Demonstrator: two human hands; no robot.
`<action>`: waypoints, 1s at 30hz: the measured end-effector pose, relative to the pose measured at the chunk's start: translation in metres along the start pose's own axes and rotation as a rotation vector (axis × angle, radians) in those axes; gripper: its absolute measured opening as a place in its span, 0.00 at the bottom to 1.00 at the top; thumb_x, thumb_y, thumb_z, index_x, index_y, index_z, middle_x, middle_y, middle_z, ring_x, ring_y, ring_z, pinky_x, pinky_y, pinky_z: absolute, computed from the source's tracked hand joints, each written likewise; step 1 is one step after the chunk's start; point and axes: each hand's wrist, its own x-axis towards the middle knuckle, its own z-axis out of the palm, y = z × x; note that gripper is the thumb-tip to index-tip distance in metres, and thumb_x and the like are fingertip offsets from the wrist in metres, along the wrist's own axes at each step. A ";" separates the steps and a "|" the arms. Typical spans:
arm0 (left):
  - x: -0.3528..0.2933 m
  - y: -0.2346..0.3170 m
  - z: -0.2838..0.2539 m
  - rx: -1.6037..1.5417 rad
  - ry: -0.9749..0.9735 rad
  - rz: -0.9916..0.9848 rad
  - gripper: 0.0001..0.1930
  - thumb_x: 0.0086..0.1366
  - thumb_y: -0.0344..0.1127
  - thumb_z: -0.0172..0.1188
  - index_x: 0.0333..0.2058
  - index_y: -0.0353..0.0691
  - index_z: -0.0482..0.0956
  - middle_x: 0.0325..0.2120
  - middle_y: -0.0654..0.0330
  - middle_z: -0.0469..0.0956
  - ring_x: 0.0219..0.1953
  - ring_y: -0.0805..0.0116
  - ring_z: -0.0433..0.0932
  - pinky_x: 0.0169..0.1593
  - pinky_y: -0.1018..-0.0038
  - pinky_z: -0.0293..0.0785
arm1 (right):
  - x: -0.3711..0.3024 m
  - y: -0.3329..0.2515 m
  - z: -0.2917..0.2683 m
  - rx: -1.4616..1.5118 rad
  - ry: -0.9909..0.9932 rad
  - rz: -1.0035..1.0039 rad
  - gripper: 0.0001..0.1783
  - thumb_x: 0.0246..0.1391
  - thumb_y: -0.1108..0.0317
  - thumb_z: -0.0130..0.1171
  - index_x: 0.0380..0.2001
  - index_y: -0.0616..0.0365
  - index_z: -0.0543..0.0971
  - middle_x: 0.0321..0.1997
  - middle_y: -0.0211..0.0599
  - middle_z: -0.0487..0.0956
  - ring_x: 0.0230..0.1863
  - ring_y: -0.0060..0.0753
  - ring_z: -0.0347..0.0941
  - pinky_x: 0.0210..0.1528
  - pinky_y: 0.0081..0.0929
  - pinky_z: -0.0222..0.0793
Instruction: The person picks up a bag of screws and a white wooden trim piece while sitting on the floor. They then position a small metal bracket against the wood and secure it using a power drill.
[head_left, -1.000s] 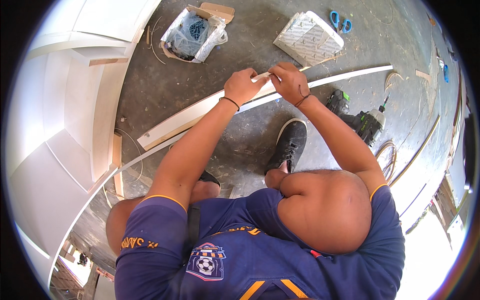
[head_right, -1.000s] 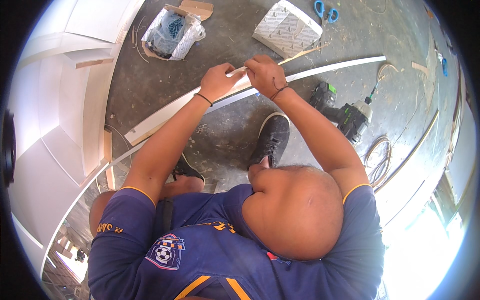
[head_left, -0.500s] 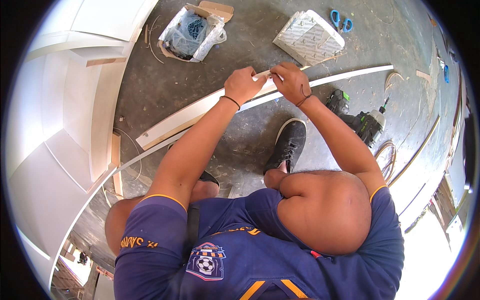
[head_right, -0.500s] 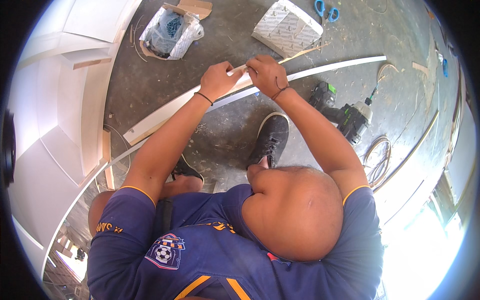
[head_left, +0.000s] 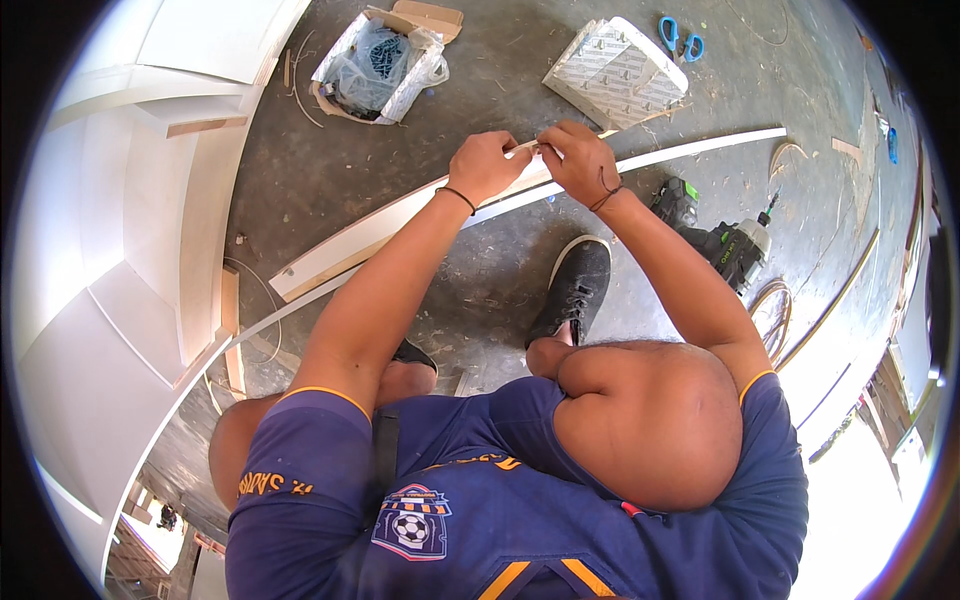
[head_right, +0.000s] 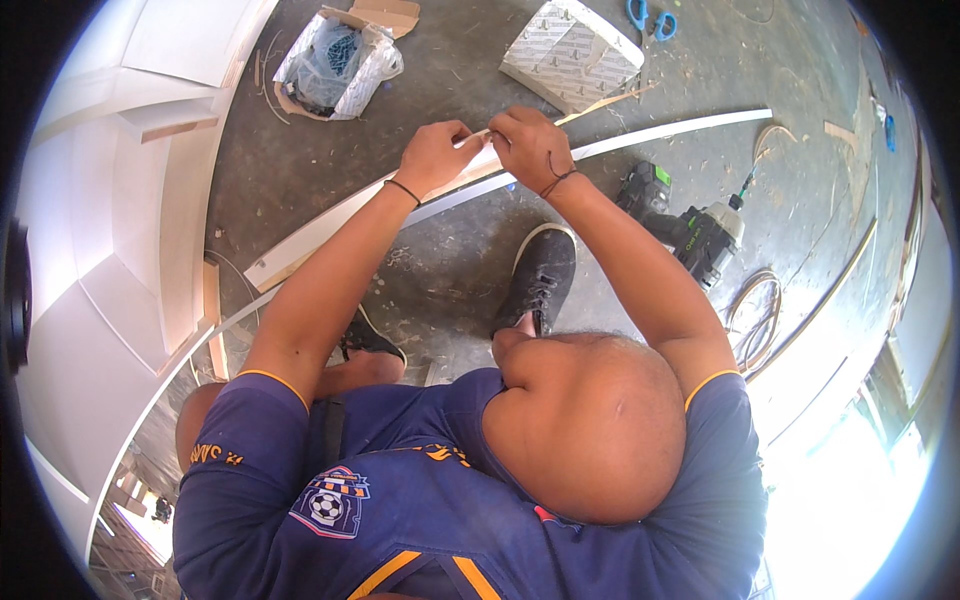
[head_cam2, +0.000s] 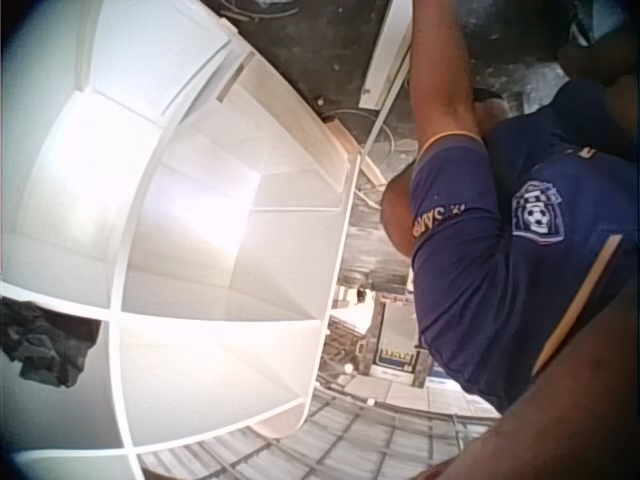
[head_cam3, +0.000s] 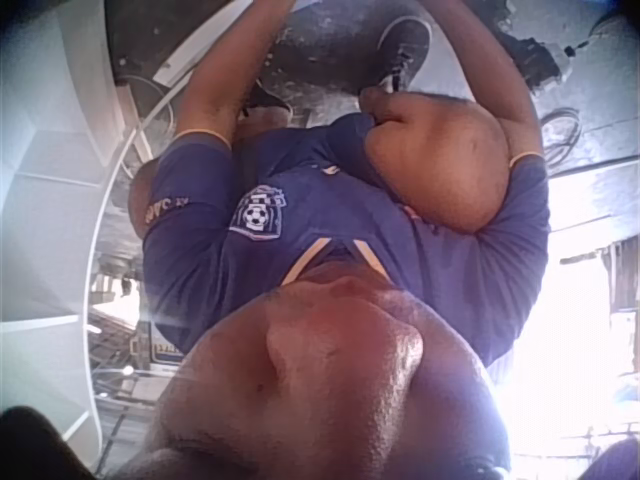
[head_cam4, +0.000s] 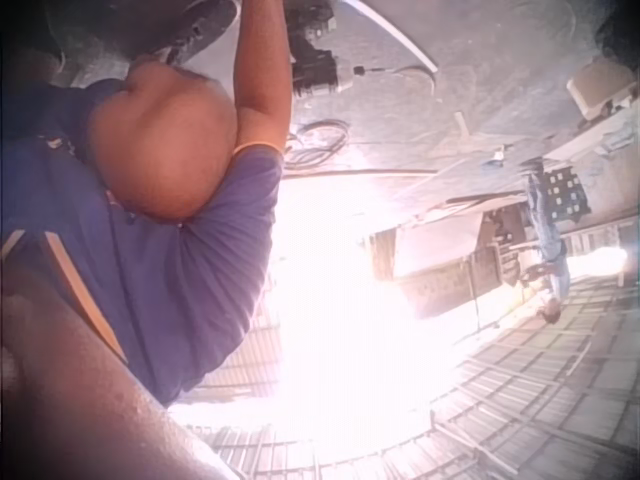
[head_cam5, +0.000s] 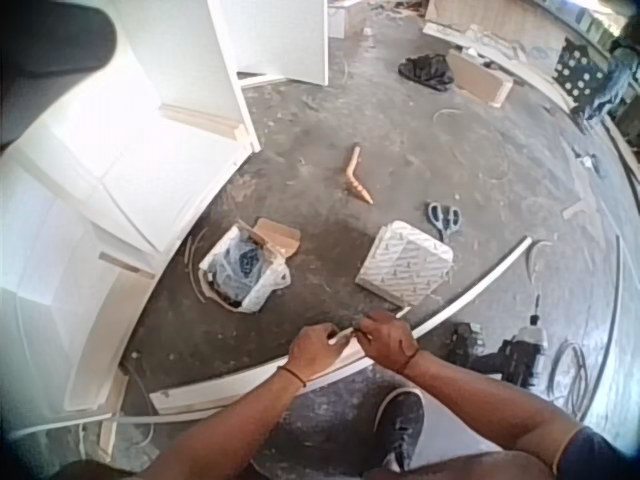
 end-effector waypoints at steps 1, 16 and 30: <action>0.000 0.001 0.000 0.001 0.000 -0.002 0.19 0.55 0.51 0.58 0.33 0.39 0.82 0.32 0.51 0.81 0.38 0.52 0.79 0.43 0.64 0.74 | 0.000 0.001 0.000 0.001 0.001 -0.002 0.04 0.46 0.71 0.58 0.28 0.56 0.78 0.29 0.38 0.75 0.33 0.46 0.73 0.34 0.37 0.69; 0.000 -0.003 0.003 0.001 0.013 0.008 0.19 0.56 0.50 0.58 0.32 0.37 0.81 0.31 0.50 0.80 0.37 0.52 0.79 0.41 0.65 0.73 | -0.001 0.001 -0.001 0.076 0.006 0.004 0.07 0.46 0.75 0.57 0.31 0.59 0.79 0.30 0.41 0.75 0.33 0.46 0.74 0.34 0.36 0.69; -0.002 -0.001 0.000 0.009 -0.011 0.023 0.21 0.58 0.52 0.58 0.34 0.36 0.81 0.32 0.48 0.80 0.38 0.52 0.79 0.43 0.66 0.73 | 0.000 -0.002 0.000 -0.012 -0.005 -0.001 0.03 0.46 0.69 0.59 0.27 0.54 0.79 0.29 0.36 0.75 0.34 0.44 0.73 0.34 0.37 0.70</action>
